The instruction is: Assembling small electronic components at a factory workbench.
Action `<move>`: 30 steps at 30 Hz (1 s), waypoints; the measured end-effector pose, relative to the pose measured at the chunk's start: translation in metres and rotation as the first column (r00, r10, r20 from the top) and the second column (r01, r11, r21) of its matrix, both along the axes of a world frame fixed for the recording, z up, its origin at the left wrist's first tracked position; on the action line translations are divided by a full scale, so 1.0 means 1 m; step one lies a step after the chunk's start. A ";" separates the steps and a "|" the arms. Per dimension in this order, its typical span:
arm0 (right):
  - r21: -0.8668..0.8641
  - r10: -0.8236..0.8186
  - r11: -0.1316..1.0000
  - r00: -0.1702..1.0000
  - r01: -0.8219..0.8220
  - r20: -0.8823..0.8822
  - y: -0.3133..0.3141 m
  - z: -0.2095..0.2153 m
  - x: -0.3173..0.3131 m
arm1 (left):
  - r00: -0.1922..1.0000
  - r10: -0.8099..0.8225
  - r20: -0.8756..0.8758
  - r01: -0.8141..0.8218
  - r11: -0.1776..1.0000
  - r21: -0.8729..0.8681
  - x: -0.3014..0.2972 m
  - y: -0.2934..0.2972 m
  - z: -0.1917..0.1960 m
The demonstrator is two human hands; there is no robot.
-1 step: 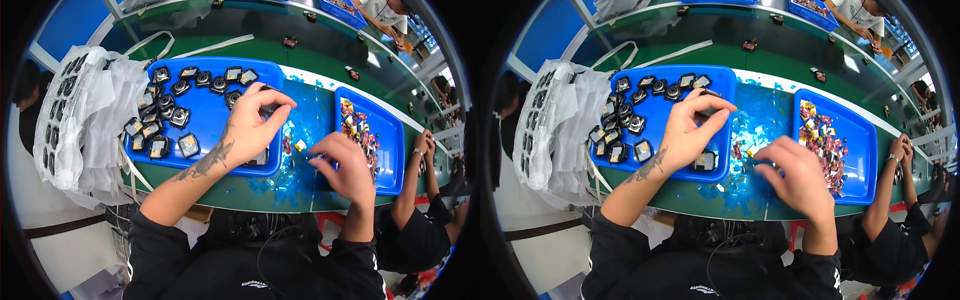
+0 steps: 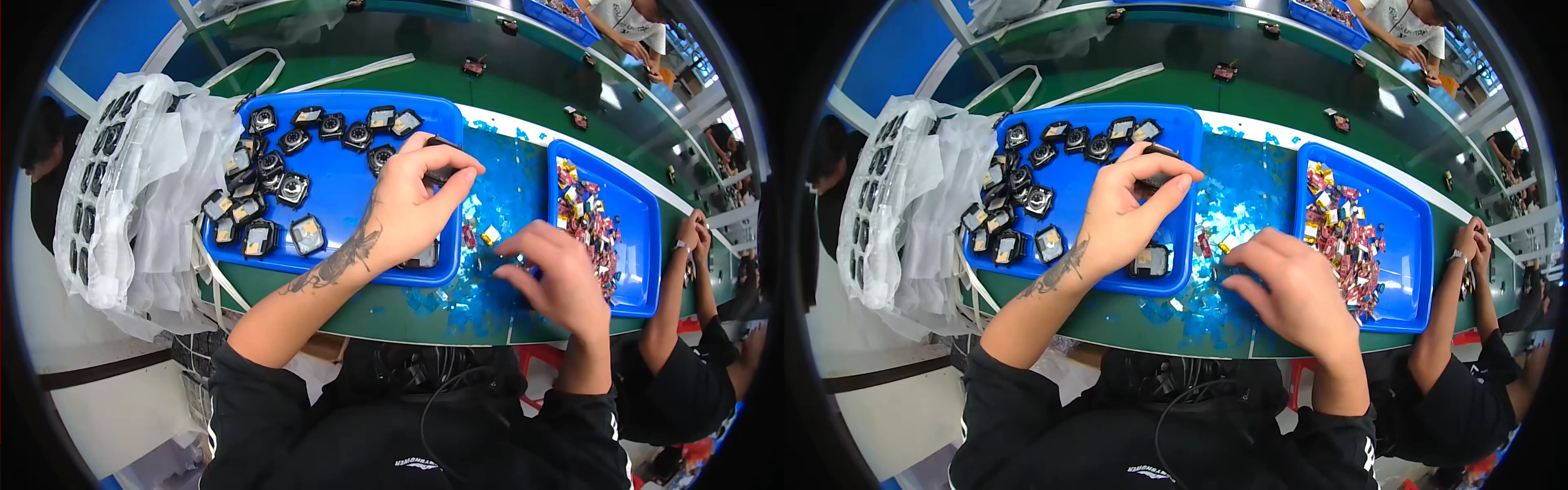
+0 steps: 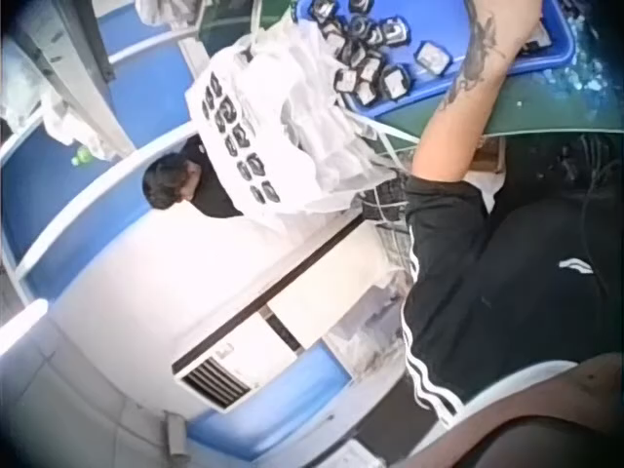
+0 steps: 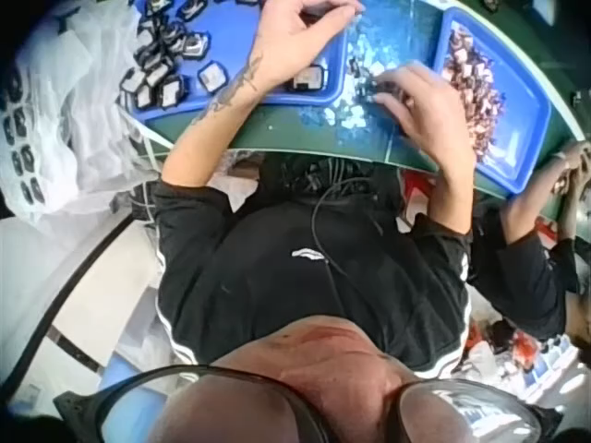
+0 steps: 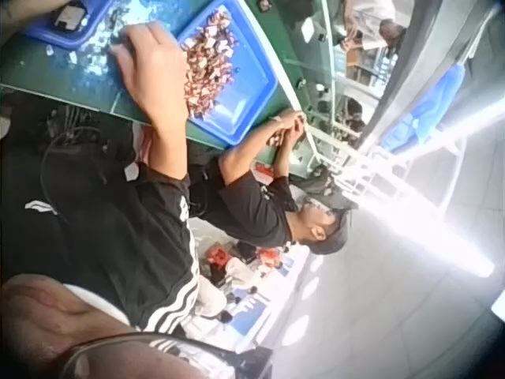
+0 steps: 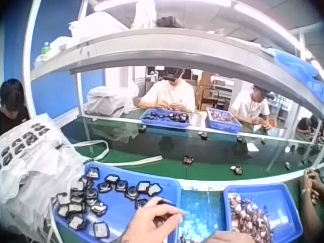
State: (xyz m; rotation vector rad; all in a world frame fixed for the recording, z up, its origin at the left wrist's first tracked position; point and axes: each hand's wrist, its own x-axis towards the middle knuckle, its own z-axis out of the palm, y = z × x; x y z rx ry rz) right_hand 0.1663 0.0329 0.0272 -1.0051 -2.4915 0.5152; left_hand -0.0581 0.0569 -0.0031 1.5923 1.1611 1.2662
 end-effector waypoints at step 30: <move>-0.398 -0.312 0.911 0.808 0.107 -0.499 0.007 -0.011 -0.017 | 0.966 -0.198 -0.166 0.232 0.947 0.223 0.009 -0.014 -0.014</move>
